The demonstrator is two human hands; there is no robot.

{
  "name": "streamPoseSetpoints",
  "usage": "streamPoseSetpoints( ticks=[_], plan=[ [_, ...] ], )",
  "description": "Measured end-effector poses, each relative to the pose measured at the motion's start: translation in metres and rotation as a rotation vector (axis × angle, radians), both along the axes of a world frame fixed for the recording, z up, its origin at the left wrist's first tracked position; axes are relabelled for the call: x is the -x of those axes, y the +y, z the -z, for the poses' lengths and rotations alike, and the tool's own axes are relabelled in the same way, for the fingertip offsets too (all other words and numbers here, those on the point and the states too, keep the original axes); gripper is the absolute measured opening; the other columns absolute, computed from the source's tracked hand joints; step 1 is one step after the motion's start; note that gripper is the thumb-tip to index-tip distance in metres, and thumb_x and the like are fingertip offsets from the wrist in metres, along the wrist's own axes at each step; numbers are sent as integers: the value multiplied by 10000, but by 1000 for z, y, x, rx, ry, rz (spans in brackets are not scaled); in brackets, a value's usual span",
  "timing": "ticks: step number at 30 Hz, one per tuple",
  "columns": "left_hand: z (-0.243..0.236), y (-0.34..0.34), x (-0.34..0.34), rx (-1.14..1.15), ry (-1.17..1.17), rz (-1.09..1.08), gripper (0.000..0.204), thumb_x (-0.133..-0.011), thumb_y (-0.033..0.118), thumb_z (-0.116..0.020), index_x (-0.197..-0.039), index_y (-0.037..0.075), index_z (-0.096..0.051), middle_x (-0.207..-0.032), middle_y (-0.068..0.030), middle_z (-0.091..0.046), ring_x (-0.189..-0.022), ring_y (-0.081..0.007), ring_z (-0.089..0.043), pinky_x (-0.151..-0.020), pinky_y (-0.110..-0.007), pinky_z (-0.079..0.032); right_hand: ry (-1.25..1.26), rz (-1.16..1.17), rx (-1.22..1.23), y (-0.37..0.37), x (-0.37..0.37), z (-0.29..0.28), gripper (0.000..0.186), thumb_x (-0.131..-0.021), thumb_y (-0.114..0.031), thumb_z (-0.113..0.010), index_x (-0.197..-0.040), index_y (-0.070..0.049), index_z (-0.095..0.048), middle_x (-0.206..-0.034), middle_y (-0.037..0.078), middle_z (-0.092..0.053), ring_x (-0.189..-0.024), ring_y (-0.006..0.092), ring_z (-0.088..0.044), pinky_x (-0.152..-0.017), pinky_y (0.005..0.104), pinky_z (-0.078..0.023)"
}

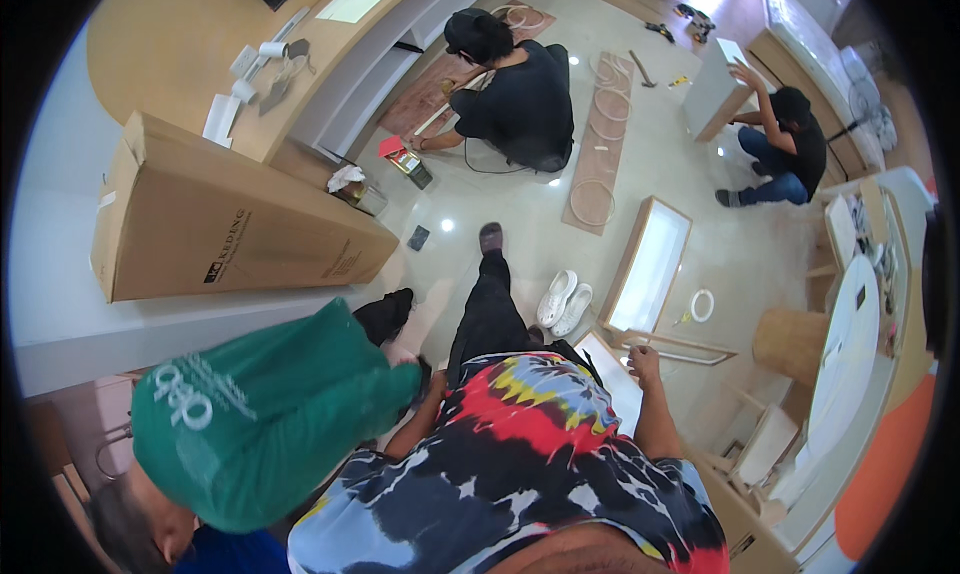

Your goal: The person positions a white cabinet door against a kitchen countertop, aligns it, and uses a utility knife to trim the edge. The person repeatedly adjusts the door and trims it to fit the space.

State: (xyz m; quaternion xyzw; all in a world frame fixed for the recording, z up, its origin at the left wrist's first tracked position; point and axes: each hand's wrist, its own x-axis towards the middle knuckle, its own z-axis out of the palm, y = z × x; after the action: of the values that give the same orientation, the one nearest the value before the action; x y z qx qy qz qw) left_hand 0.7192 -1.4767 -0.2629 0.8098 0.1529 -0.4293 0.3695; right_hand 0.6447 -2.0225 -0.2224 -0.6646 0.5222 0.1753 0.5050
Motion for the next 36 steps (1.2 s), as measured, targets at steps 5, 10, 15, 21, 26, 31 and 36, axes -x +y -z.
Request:
streamPoseSetpoints(
  ticks=[5, 10, 15, 21, 26, 31, 36],
  plan=[
    [15, -20, -81, -11, 12, -75, 232, -843, 236, -654, -887, 14, -704, -763, -101, -659, -690, -229, -639, -597, -374, -498, -14, -31, -45, 12, -100, 16, 285, -899, -260, -619, -1027, -9, -655, -811, 78, -651, -679, 169, -635, -503, 315, -499],
    [-4, -12, -193, -13, -17, -84, 182, -851, 189, -652, -903, 21, -702, -734, -66, -639, -636, -183, -615, -556, -328, -490, 107, -215, -54, 22, -200, 16, 318, -902, -262, -600, -1015, 23, -685, -756, 86, -643, -596, 177, -585, -510, 330, -502],
    [-24, 19, -329, 45, 94, -518, 101, -863, 133, -647, -894, 47, -690, -693, -26, -610, -578, -135, -581, -493, -277, -461, -107, -261, 219, 19, -276, -12, 393, -921, -292, -622, -1060, 73, -668, -853, 151, -705, -735, 203, -653, -676, 346, -527],
    [-54, 5, -484, -7, -39, -451, 119, -862, 142, -671, -860, 23, -666, -706, -27, -628, -579, -96, -550, -476, -239, -407, -41, -284, 333, 3, -300, -29, 455, -920, -335, -592, -1080, 84, -661, -855, 180, -705, -785, 228, -671, -698, 374, -536],
    [-51, -62, -558, 38, -24, -260, 159, -843, 132, -674, -904, -10, -710, -724, -38, -655, -587, -104, -558, -503, -252, -419, 161, 214, -49, 14, -279, -16, 392, -895, -369, -596, -957, 6, -690, -810, 150, -666, -775, 207, -665, -599, 374, -528],
    [4, -156, -600, 68, -154, -85, 204, -818, 181, -685, -785, -18, -717, -680, -50, -662, -613, -130, -583, -553, -303, -461, 166, 104, -230, -17, -241, 41, 442, -918, -377, -606, -1110, 21, -609, -1004, 169, -651, -865, 322, -648, -657, 492, -537],
    [22, -241, -603, -42, -104, 135, 258, -808, 269, -647, -728, 33, -714, -636, -98, -656, -596, -165, -610, -599, -337, -495, 340, 460, -395, -136, -338, 43, 469, -935, -391, -592, -1148, 27, -585, -1141, 204, -648, -976, 341, -647, -832, 534, -510]
  ],
)
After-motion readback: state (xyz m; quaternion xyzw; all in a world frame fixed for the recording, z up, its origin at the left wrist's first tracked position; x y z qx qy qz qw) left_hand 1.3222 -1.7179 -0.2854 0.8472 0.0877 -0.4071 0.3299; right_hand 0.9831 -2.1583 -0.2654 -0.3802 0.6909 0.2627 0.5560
